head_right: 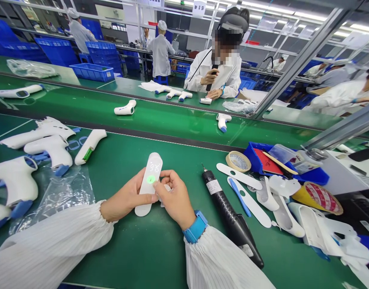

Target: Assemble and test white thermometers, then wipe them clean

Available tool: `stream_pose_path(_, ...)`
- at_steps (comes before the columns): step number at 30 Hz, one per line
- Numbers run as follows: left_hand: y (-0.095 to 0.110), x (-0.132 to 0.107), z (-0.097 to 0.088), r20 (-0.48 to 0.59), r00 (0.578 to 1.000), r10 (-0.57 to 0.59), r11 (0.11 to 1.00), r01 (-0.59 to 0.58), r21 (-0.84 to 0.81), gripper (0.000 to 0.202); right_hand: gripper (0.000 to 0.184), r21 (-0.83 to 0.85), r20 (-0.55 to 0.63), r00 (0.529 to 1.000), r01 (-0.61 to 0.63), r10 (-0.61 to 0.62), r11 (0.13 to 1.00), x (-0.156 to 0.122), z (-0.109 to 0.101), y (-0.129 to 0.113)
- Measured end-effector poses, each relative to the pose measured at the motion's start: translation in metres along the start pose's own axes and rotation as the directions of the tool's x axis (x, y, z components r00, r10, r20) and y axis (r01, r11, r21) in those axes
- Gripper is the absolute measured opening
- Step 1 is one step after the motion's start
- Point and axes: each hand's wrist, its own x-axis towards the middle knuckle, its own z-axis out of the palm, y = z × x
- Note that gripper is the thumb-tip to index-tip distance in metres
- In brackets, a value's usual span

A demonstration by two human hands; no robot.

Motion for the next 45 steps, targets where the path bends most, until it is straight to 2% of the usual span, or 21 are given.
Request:
stream_pose_path(9, 0.0014, 0.0008, 0.0015, 0.012, 1.0, 0.005, 1.0, -0.005, -0.027, 0.049, 0.016, -0.161, -0.045, 0.994, 0.094, -0.102, 0.983, -0.0014, 0.001, 0.0006)
stream_pose_path(16, 0.0013, 0.0012, 0.0014, 0.019, 1.0, 0.013, 0.998, -0.012, -0.059, 0.046, 0.016, -0.212, -0.041, 0.988, 0.134, -0.146, 0.968, -0.0016, 0.0004, 0.0015)
stream_pose_path(45, 0.0036, -0.0006, 0.0025, 0.01, 1.0, -0.003, 0.999, 0.003, -0.046, 0.049, 0.013, -0.171, -0.012, 0.996, 0.089, -0.093, 0.981, -0.0023, -0.0013, -0.0011)
